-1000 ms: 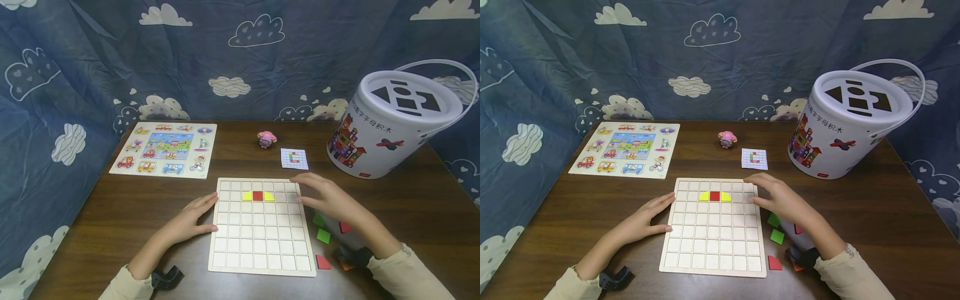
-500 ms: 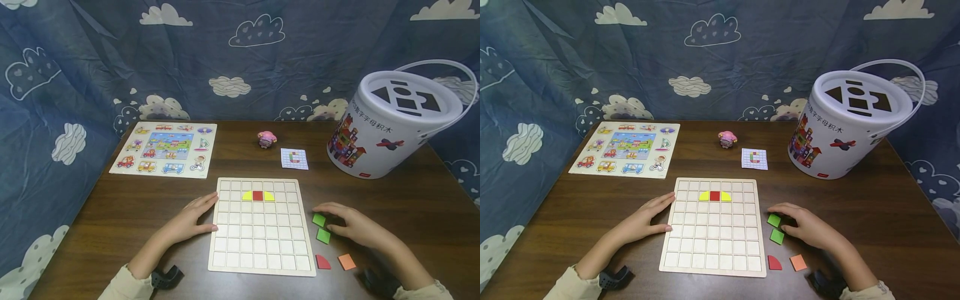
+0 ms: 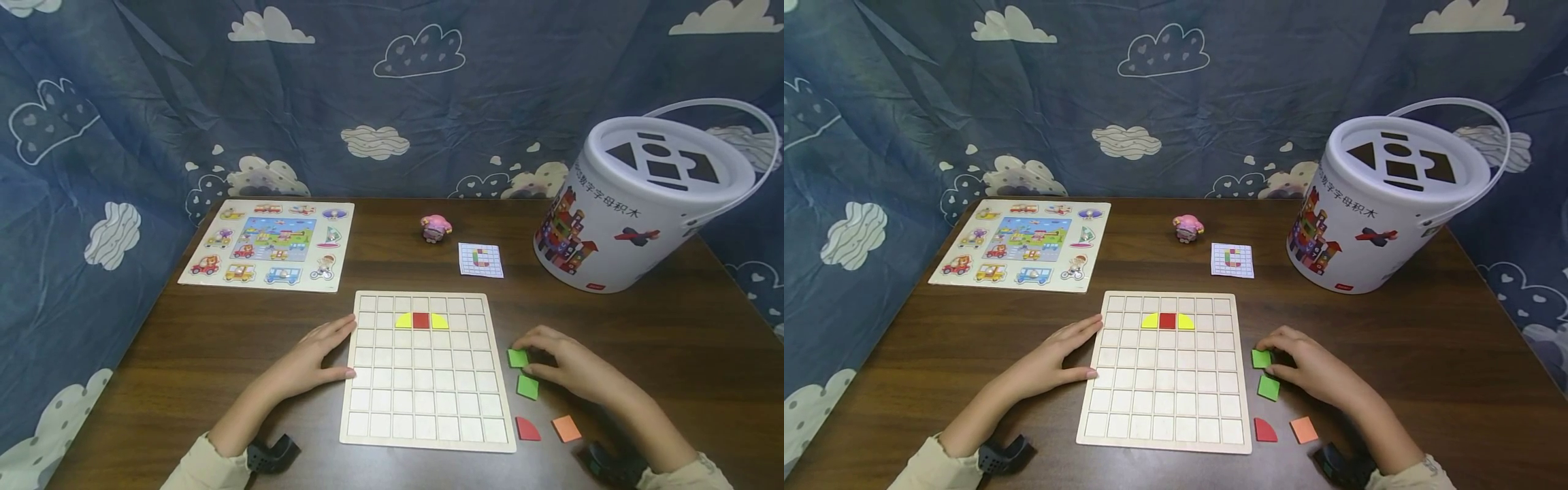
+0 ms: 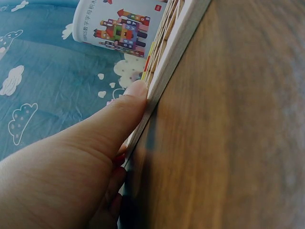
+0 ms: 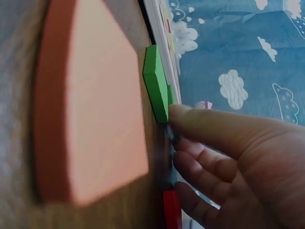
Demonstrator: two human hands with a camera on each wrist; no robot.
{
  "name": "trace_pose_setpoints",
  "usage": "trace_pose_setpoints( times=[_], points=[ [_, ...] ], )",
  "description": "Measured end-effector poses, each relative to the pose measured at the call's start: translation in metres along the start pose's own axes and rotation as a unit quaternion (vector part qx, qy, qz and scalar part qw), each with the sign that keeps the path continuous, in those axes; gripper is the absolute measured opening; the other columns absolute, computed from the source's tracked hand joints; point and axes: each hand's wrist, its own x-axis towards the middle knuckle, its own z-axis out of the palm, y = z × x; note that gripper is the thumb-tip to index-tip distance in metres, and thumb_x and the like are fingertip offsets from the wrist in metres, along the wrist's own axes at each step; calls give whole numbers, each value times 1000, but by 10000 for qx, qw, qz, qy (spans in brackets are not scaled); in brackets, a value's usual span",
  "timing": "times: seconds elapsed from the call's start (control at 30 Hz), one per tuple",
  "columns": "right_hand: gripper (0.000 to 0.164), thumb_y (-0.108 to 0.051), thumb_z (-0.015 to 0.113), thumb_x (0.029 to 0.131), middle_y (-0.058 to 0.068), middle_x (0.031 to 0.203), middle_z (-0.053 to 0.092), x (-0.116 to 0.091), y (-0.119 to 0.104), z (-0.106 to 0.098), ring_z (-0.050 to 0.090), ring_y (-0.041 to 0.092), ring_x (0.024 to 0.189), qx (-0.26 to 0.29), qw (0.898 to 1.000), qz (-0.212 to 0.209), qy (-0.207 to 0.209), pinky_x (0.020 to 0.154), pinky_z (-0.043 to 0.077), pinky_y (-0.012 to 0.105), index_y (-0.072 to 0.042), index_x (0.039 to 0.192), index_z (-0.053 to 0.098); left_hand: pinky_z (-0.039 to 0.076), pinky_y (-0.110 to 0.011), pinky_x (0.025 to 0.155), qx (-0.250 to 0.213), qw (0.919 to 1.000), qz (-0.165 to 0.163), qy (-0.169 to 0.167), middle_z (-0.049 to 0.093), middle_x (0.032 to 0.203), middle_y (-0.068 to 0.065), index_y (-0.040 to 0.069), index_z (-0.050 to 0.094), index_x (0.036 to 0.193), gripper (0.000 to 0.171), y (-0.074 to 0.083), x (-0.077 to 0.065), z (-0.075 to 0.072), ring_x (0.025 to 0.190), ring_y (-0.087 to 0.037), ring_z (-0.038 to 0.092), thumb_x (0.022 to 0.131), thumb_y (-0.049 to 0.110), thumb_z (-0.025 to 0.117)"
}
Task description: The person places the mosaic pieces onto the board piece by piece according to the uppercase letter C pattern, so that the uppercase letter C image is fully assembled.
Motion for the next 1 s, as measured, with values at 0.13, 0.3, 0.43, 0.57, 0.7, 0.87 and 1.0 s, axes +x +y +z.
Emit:
trace_pose_setpoints(
  times=[0.13, 0.3, 0.43, 0.57, 0.7, 0.87, 1.0],
  points=[
    [28, -9, 69, 78, -3, 101, 57, 3, -5, -3, 54, 17, 91, 6, 9997, 67, 247, 78, 47, 41, -11, 105, 62, 21, -47, 103, 7, 10000, 6, 6, 24, 146, -2, 12, 29, 142, 79, 0, 0, 0, 130, -25, 23, 80, 50, 60],
    [28, -17, 67, 82, -1, 105, 57, 10, -18, -9, 55, 19, 93, 229, 9975, 27, 675, 77, 48, 42, -11, 109, 60, 21, -47, 103, 25, 10000, 35, 14, 24, 146, -2, 12, 28, 142, 79, 0, 0, 1, 130, -25, 23, 80, 51, 59],
    [28, -16, 67, 82, -4, 105, 56, 21, -33, -13, 54, 15, 95, 303, 9919, -314, 1194, 78, 48, 39, -12, 108, 61, 21, -47, 103, 3, 10000, 44, 14, 24, 146, -2, 12, 28, 142, 79, 0, 0, 0, 130, -26, 23, 80, 50, 60],
    [30, -11, 69, 80, -6, 106, 56, 35, -53, -15, 52, 12, 99, 381, 9840, -724, 1584, 80, 47, 35, -12, 109, 62, 21, -47, 103, 4, 10000, 28, 8, 24, 146, -3, 12, 28, 142, 79, 0, 0, 0, 130, -26, 24, 80, 49, 60],
    [32, -9, 69, 79, -6, 108, 56, 49, -75, -11, 51, 12, 100, 656, 9773, -983, 1758, 82, 46, 33, -10, 110, 61, 21, -47, 103, 22, 10000, -8, -28, 24, 146, -3, 12, 28, 142, 79, 0, 0, 0, 130, -26, 23, 80, 49, 60],
    [34, -10, 69, 79, -5, 108, 56, 66, -100, 2, 52, 11, 100, 1136, 9681, -1127, 1930, 83, 46, 34, -10, 112, 60, 21, -47, 103, 11, 10000, 14, -23, 24, 146, -3, 11, 29, 141, 79, 0, 0, -1, 130, -27, 24, 80, 48, 61],
    [33, -10, 69, 79, -4, 106, 56, 80, -112, 18, 54, 14, 95, 1521, 9639, -1092, 1896, 82, 46, 35, -10, 111, 61, 21, -47, 103, 14, 10000, 45, -26, 24, 146, -3, 10, 29, 141, 79, 0, 0, -1, 130, -27, 24, 80, 47, 62]
  ],
)
